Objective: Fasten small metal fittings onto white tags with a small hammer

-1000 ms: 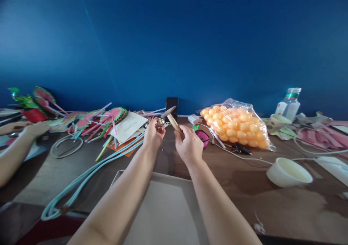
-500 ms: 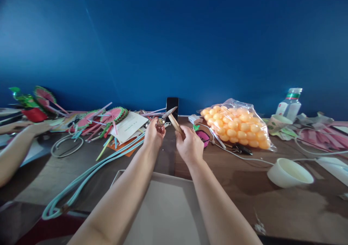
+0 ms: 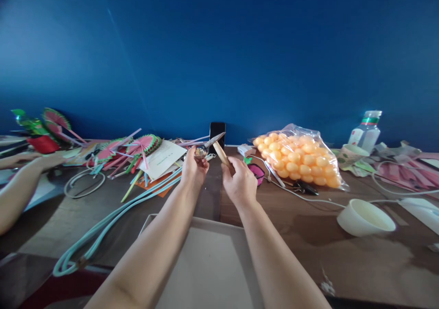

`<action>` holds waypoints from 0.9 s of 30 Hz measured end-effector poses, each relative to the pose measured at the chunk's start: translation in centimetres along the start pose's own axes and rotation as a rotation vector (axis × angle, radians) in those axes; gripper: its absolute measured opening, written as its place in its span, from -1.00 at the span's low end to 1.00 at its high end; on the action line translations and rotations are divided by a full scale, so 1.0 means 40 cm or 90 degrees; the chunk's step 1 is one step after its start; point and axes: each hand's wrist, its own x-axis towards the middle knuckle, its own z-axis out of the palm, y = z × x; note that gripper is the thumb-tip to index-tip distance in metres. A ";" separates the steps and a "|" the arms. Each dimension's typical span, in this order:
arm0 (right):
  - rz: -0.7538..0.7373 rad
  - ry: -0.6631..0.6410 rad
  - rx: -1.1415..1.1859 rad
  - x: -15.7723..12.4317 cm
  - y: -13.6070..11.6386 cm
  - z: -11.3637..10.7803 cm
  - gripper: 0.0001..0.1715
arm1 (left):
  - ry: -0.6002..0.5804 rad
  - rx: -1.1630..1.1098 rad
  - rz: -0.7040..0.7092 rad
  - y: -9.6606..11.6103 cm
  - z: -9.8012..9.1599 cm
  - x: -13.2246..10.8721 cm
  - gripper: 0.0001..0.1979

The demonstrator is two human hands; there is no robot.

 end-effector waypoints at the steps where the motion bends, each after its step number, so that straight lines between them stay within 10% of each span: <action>1: -0.003 -0.004 -0.002 0.000 0.000 0.001 -0.65 | 0.000 0.000 0.001 0.000 0.000 0.000 -0.80; 27: -0.005 -0.022 0.019 -0.001 -0.010 -0.006 -0.65 | -0.012 0.018 -0.007 0.013 0.003 -0.015 -0.75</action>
